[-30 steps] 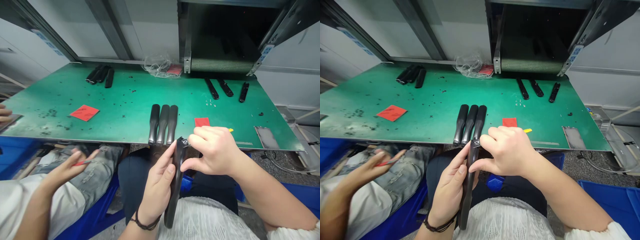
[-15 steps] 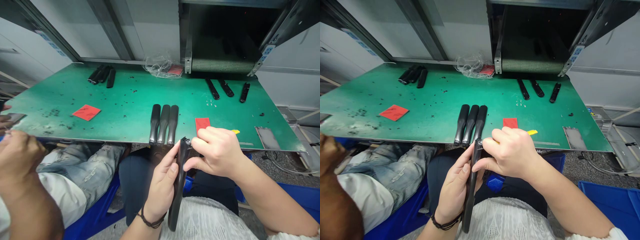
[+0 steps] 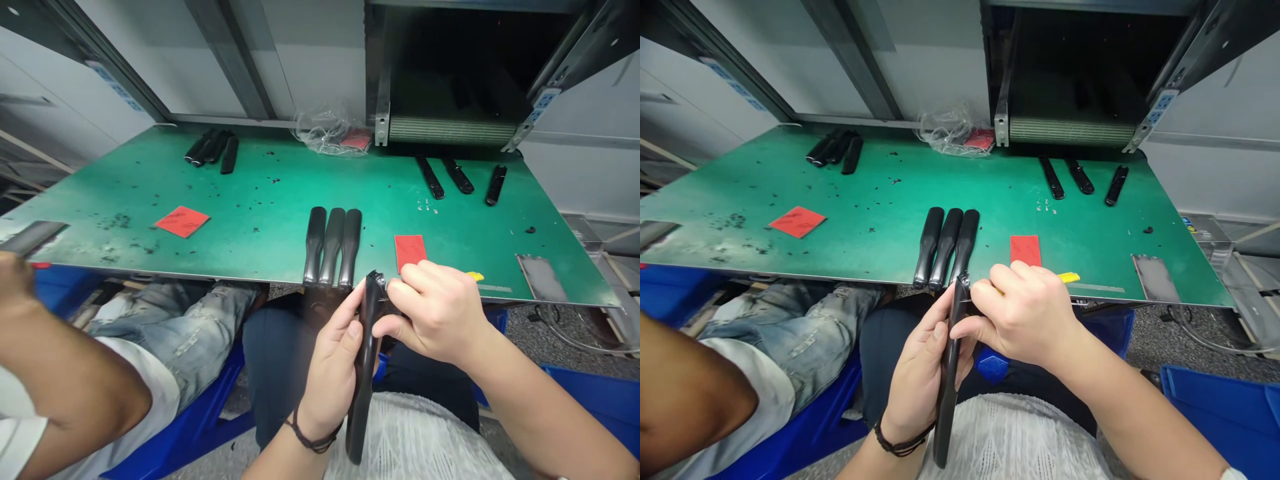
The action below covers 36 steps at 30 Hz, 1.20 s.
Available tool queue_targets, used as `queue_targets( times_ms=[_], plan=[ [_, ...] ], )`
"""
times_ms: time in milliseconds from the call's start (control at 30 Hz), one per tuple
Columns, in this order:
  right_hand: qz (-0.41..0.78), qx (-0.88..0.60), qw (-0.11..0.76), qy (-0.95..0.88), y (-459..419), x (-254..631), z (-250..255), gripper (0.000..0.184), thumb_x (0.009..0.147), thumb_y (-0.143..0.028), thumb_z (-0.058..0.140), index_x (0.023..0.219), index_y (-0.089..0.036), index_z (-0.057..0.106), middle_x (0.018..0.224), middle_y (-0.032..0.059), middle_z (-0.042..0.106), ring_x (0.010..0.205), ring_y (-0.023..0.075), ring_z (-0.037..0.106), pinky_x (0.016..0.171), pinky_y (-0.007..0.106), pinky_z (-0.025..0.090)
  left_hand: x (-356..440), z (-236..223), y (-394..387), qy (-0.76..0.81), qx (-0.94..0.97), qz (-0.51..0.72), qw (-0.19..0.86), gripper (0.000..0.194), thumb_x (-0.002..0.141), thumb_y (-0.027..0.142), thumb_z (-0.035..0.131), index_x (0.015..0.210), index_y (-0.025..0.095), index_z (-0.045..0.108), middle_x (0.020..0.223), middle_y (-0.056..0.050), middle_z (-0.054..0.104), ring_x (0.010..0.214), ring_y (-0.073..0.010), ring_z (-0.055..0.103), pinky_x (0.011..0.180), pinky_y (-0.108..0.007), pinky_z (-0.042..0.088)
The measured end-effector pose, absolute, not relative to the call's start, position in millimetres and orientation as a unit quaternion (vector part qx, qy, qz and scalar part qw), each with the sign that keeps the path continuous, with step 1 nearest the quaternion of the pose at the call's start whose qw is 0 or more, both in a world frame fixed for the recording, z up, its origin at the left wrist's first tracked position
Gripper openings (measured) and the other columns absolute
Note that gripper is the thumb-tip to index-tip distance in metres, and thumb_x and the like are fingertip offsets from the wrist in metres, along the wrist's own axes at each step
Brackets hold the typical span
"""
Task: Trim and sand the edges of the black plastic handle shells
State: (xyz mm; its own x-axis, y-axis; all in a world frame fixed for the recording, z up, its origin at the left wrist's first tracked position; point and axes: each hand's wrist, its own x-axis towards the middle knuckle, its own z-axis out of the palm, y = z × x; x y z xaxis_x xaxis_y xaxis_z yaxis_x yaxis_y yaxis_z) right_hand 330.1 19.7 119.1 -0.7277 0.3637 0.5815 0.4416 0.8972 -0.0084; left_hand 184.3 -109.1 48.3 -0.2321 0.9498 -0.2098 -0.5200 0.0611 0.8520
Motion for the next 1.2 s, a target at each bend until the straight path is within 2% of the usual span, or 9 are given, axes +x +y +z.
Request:
queue_targets(
  times_ms=[267,433,633,733,833,933,1067,1200],
  plan=[
    [-0.062,-0.229,0.294,-0.926,17.1,330.6,115.1,0.066,0.112,-0.065,0.034,0.072,-0.020,0.061,0.069,0.0014,0.050,0.064,0.0171,0.036,0.060,0.033,0.026,187.2,49.6,-108.0,0.465,0.238,0.633,0.571,0.069,0.102,0.061,0.062,0.162,0.031,0.052,0.105,-0.012,0.075,0.077,-0.0248,0.070,0.064,-0.038,0.061],
    [-0.059,-0.231,0.300,-0.924,13.1,329.4,115.3,0.070,0.112,-0.066,0.028,0.072,-0.020,0.062,0.068,0.0018,0.050,0.063,0.0171,0.036,0.060,0.032,0.026,188.7,50.2,-107.8,0.431,0.218,0.646,0.591,0.065,0.103,0.057,0.063,0.162,0.032,0.051,0.080,-0.004,0.065,0.058,-0.0152,0.053,0.053,-0.029,0.048],
    [-0.039,-0.229,0.307,-0.923,2.6,333.2,113.4,0.068,0.112,-0.065,0.031,0.071,-0.020,0.060,0.067,0.0014,0.051,0.063,0.0166,0.037,0.060,0.032,0.026,192.6,58.0,-108.4,0.429,0.212,0.656,0.583,0.069,0.102,0.056,0.066,0.163,0.030,0.050,0.067,0.001,0.055,0.052,-0.0132,0.046,0.047,-0.026,0.038],
    [-0.018,-0.223,0.314,-0.923,-6.2,338.0,111.3,0.069,0.111,-0.069,0.032,0.071,-0.020,0.058,0.068,0.0012,0.052,0.063,0.0161,0.037,0.060,0.032,0.027,196.3,65.9,-111.2,0.442,0.229,0.656,0.567,0.071,0.101,0.057,0.067,0.163,0.029,0.050,0.071,0.000,0.060,0.052,-0.0139,0.049,0.049,-0.027,0.041],
    [0.007,-0.221,0.324,-0.920,-16.6,345.7,110.0,0.070,0.108,-0.074,0.035,0.070,-0.020,0.057,0.068,0.0006,0.051,0.062,0.0155,0.037,0.060,0.032,0.025,201.9,74.6,-114.7,0.479,0.270,0.652,0.523,0.070,0.101,0.060,0.065,0.161,0.027,0.053,0.095,-0.008,0.075,0.071,-0.0209,0.066,0.065,-0.033,0.054],
    [0.019,-0.231,0.336,-0.913,-25.4,356.4,109.2,0.071,0.106,-0.077,0.036,0.070,-0.020,0.057,0.068,0.0009,0.053,0.062,0.0153,0.038,0.059,0.032,0.023,210.1,79.9,-116.7,0.494,0.295,0.651,0.495,0.066,0.102,0.059,0.064,0.158,0.026,0.058,0.108,-0.011,0.077,0.086,-0.0227,0.070,0.077,-0.034,0.058],
    [0.022,-0.240,0.333,-0.912,-32.1,370.8,105.5,0.074,0.104,-0.082,0.032,0.071,-0.020,0.057,0.069,0.0012,0.054,0.063,0.0153,0.039,0.061,0.033,0.023,221.8,79.5,-114.1,0.482,0.275,0.658,0.509,0.064,0.101,0.056,0.068,0.157,0.025,0.059,0.092,-0.005,0.072,0.071,-0.0145,0.060,0.069,-0.026,0.053],
    [0.034,-0.264,0.320,-0.909,-36.9,378.9,100.2,0.078,0.099,-0.088,0.032,0.072,-0.020,0.058,0.069,0.0011,0.055,0.063,0.0152,0.040,0.061,0.033,0.022,229.4,78.7,-107.8,0.447,0.255,0.645,0.565,0.067,0.101,0.055,0.069,0.160,0.028,0.054,0.070,0.003,0.054,0.059,-0.0114,0.042,0.053,-0.022,0.040]
  ],
)
